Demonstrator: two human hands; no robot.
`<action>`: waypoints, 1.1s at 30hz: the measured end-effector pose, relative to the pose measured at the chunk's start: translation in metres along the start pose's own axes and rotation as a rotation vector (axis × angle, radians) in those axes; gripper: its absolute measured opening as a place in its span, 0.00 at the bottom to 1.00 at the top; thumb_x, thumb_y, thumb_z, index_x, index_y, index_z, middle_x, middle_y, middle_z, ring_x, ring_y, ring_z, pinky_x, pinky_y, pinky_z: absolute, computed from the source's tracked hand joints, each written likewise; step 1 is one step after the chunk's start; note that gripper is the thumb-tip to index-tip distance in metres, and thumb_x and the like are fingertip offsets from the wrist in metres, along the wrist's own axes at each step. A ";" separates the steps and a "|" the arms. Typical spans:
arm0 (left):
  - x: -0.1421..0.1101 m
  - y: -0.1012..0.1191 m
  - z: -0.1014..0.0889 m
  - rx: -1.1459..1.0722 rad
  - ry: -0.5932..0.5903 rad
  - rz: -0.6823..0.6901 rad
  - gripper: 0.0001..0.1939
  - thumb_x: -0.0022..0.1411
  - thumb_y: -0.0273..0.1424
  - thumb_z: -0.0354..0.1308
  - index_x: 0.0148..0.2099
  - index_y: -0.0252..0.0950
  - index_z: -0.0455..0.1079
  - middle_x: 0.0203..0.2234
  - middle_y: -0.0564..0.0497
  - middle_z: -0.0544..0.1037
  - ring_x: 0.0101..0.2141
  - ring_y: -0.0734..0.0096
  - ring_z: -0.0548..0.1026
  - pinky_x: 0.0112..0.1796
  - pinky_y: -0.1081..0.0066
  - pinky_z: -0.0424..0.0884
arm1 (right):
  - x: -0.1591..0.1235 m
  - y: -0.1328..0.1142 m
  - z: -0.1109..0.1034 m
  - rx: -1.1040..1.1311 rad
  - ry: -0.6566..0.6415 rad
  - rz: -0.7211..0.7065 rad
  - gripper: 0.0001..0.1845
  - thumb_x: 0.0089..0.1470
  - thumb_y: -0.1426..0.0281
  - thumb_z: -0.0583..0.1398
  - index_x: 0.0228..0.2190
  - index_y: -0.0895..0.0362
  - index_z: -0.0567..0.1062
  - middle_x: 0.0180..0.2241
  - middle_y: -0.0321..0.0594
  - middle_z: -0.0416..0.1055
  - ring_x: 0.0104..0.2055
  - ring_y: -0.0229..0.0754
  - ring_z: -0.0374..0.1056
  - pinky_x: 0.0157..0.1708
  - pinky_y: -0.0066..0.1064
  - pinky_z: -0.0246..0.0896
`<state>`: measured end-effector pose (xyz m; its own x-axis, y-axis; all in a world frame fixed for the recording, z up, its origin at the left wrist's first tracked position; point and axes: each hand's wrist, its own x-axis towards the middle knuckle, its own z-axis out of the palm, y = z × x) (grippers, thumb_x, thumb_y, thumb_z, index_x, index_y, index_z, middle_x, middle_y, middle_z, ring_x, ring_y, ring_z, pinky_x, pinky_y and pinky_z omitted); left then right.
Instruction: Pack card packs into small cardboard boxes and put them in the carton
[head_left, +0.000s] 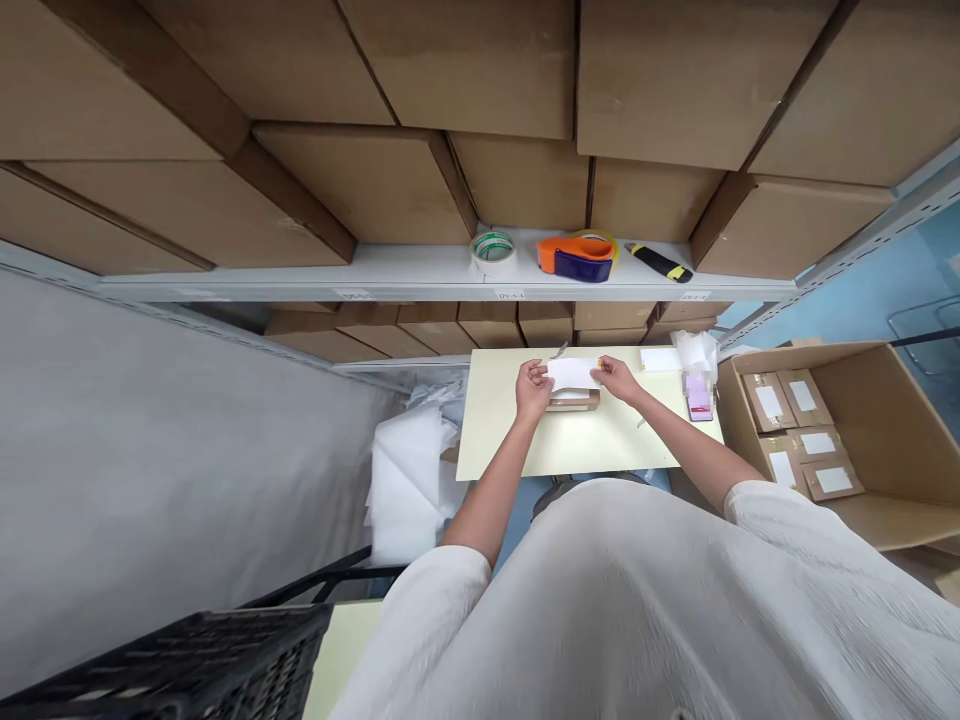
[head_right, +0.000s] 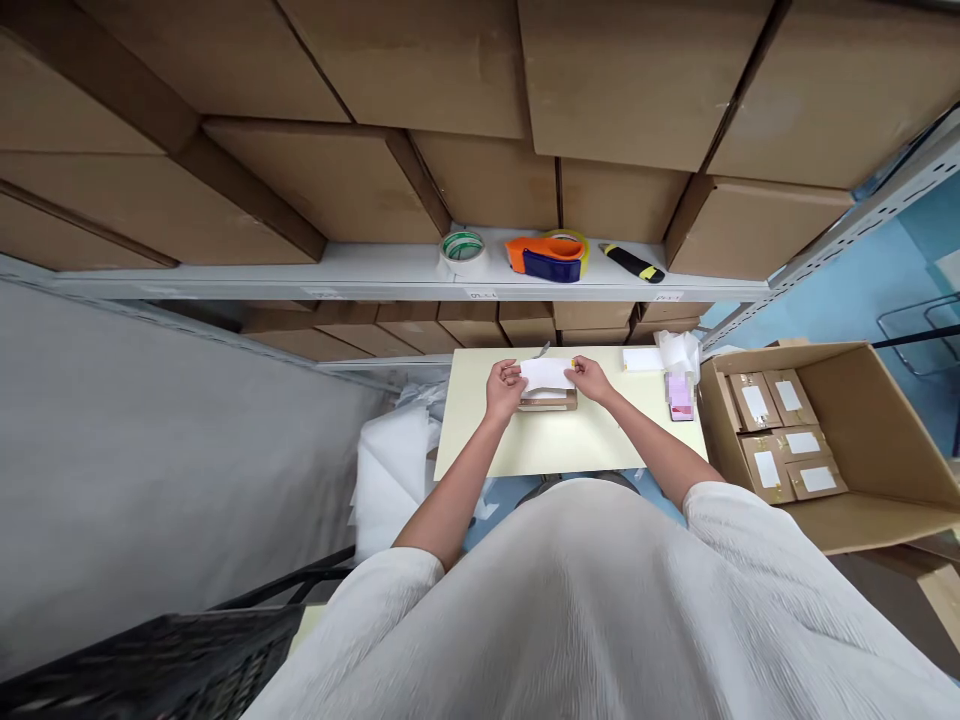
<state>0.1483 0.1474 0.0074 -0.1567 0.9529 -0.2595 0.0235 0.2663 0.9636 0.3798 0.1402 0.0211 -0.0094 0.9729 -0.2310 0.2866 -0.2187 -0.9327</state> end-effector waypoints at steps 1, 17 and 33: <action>0.002 -0.002 -0.003 0.008 0.012 -0.001 0.26 0.54 0.19 0.65 0.54 0.40 0.70 0.42 0.51 0.80 0.34 0.74 0.79 0.43 0.68 0.78 | 0.000 0.000 0.005 -0.021 0.016 0.026 0.14 0.52 0.59 0.62 0.26 0.50 0.63 0.24 0.27 0.57 0.28 0.38 0.58 0.33 0.31 0.59; 0.015 -0.034 -0.018 0.214 0.014 0.056 0.19 0.57 0.18 0.63 0.49 0.41 0.72 0.42 0.53 0.78 0.29 0.77 0.73 0.41 0.70 0.71 | -0.006 0.025 0.049 -0.451 0.198 0.070 0.26 0.52 0.72 0.60 0.54 0.52 0.73 0.41 0.38 0.74 0.40 0.46 0.72 0.50 0.41 0.73; 0.013 -0.038 -0.018 0.266 -0.044 0.117 0.18 0.57 0.17 0.64 0.45 0.44 0.73 0.44 0.52 0.76 0.33 0.67 0.77 0.52 0.59 0.74 | -0.009 0.021 0.058 -0.670 0.133 0.076 0.25 0.60 0.74 0.59 0.59 0.53 0.71 0.52 0.48 0.72 0.45 0.53 0.72 0.50 0.47 0.73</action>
<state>0.1271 0.1475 -0.0314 -0.0952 0.9832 -0.1559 0.2976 0.1776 0.9380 0.3305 0.1223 -0.0121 0.1397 0.9671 -0.2126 0.8127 -0.2346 -0.5333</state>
